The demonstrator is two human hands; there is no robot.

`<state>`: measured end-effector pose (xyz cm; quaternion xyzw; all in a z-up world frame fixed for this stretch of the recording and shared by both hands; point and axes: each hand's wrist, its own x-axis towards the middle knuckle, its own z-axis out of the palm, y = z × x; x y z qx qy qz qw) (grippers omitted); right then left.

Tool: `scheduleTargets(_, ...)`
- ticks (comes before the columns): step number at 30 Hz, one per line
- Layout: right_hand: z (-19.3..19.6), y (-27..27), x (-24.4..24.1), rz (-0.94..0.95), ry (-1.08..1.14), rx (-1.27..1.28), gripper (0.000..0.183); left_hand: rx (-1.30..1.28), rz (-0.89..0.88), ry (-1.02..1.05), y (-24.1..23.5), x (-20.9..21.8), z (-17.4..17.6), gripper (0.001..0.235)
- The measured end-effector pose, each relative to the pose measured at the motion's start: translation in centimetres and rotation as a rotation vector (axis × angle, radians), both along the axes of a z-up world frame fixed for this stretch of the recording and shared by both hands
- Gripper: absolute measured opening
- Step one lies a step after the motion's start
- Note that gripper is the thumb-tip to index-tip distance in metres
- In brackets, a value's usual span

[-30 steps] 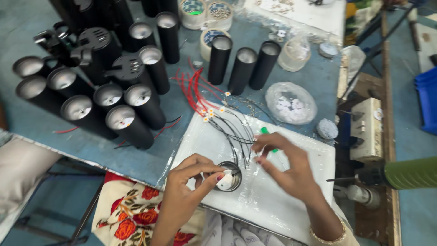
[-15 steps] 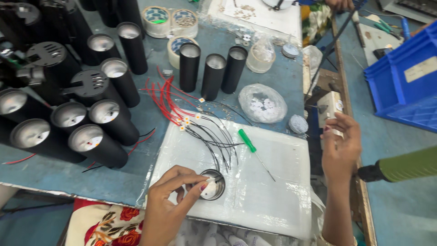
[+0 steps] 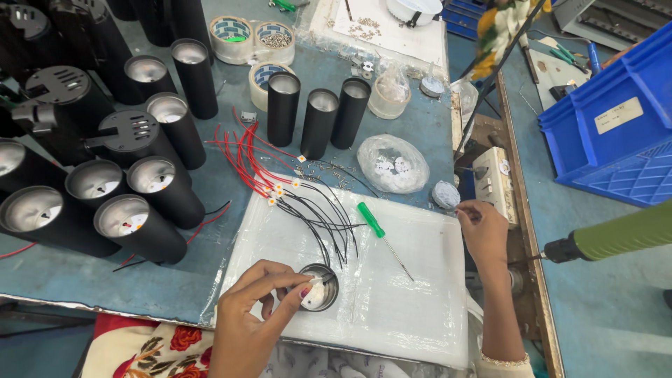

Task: The person assembles small cylindrical electronic devices by inserting wires and components into black tubes and securing them with a screwdriver. They handle multiple units sequentially, placing finished items on the table.

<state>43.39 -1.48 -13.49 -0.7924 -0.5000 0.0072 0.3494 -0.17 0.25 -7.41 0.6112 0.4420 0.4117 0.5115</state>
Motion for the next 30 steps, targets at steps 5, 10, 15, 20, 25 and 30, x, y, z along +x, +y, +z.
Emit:
scheduleTargets(5, 0.1, 0.5, -0.5, -0.042, -0.078, 0.061, 0.010, 0.002, -0.002, 0.005, 0.0, 0.0, 0.2, 0.018)
scheduleTargets(10, 0.8, 1.0, -1.4, -0.024, -0.084, 0.177, 0.008, -0.033, 0.002, 0.006, -0.1, 0.0, 0.2, 0.017)
scheduleTargets(15, 1.1, 1.2, -1.5, -0.029, -0.123, 0.205, 0.005, 0.010, 0.012, 0.020, 0.0, 0.1, -0.1, 0.019)
scheduleTargets(20, 0.1, 1.6, -1.5, -0.055, -0.149, 0.202, 0.004, -0.011, 0.023, 0.058, -0.1, 0.1, -0.2, 0.019)
scheduleTargets(25, -1.0, 1.9, -1.0, -0.127, -0.056, 0.175, 0.007, 0.015, 0.020, 0.073, 0.2, 0.2, -0.1, 0.017)
scheduleTargets(30, -2.1, 1.8, -0.1, -0.204, 0.260, 0.126, 0.012, -0.012, 0.013, 0.082, 0.3, 0.2, 0.1, 0.016)
